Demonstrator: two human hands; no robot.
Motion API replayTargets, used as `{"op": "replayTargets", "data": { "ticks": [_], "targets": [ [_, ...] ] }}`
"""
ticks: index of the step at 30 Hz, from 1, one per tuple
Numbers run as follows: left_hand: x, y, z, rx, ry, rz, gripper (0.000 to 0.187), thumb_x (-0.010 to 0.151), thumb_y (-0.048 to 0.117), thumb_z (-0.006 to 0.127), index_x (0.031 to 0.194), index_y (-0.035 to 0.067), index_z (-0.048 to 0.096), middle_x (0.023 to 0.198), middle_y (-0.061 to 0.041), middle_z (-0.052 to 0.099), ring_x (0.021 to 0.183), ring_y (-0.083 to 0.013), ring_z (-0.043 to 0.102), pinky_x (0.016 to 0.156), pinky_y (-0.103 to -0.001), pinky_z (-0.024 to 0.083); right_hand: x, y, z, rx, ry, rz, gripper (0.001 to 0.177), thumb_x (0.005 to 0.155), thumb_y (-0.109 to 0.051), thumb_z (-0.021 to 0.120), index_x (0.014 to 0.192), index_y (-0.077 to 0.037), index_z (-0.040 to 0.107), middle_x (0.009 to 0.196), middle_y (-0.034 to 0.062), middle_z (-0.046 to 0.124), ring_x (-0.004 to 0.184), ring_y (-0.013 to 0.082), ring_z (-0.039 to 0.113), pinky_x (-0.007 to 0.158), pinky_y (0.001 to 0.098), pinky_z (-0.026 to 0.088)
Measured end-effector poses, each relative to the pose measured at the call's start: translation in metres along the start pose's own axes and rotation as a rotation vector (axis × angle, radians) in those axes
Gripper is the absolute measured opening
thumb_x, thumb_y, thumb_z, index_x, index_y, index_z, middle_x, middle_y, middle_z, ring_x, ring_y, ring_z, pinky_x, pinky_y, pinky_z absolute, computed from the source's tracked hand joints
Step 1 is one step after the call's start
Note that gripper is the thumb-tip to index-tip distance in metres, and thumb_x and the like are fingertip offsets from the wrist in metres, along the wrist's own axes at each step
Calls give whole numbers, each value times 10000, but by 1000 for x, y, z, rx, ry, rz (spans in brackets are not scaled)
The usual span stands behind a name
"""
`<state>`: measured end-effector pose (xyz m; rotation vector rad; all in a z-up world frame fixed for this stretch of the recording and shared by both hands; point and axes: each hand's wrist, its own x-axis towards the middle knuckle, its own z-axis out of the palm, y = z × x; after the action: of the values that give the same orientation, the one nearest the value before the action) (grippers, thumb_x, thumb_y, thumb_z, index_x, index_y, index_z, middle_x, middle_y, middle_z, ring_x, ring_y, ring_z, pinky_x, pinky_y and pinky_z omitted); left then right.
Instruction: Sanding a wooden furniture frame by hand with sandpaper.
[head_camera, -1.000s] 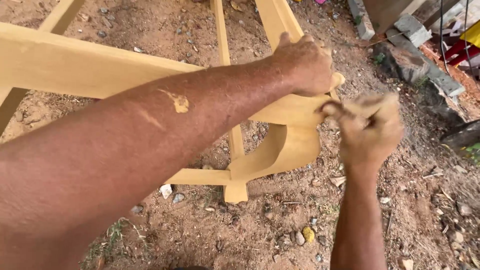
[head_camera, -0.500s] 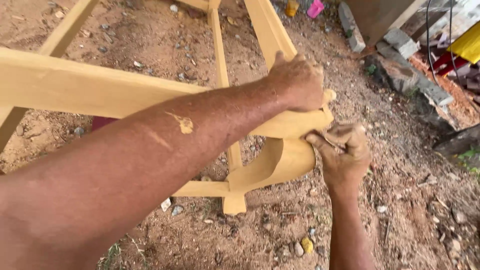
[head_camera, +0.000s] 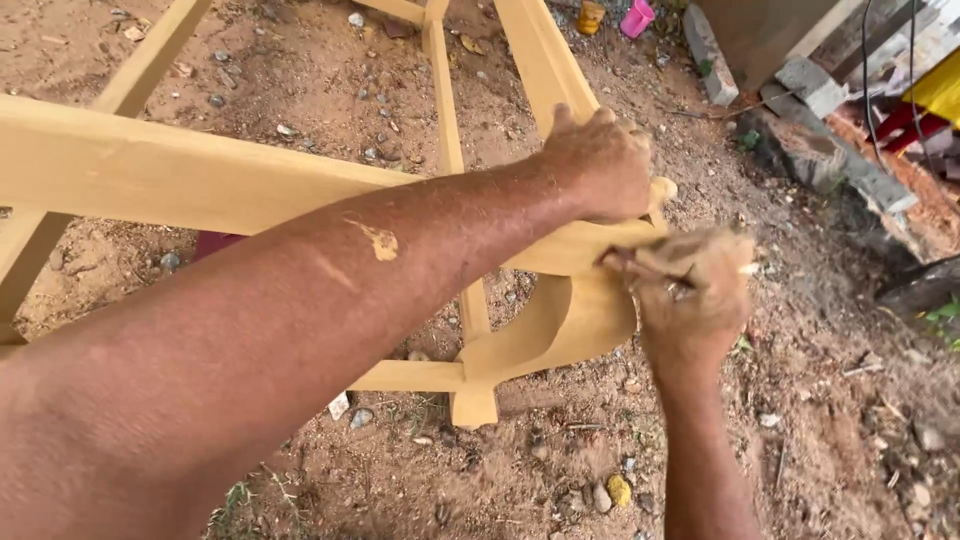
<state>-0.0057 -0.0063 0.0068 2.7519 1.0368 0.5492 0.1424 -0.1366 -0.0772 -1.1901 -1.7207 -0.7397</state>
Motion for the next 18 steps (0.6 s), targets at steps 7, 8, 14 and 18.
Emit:
{"op": "replayTargets", "data": {
  "ticks": [7,8,14,18],
  "targets": [
    [-5,3,-7,11,-22,-12,781,1008,629,332,1500,25,392,1581,-160,389,1498,-369,291,1180,-740,145,-29,20,12,-97,69,-81,341,908,-273,916,997,-121,624,1040,37,697,998,144,654,867,322,589],
    [0,3,-6,8,-18,-9,778,1005,626,331,1499,28,385,1585,-160,372,1498,-369,276,1170,-749,132,-25,18,17,-97,91,-119,348,927,-272,918,991,-120,612,1057,32,702,979,137,663,910,328,590],
    [-12,11,-7,-19,-29,-41,773,1003,631,314,1510,49,364,1588,-166,345,1494,-376,264,1128,-818,91,-18,6,19,-169,95,-205,333,940,-274,927,907,-113,636,1023,28,742,932,133,692,934,376,573],
    [-13,8,-7,-69,-41,-98,732,1008,591,340,1524,72,354,1612,-141,313,1500,-418,239,1094,-877,72,-31,32,14,-87,158,-133,475,886,-341,969,845,-88,569,921,10,667,879,148,638,807,339,555]
  ]
}}
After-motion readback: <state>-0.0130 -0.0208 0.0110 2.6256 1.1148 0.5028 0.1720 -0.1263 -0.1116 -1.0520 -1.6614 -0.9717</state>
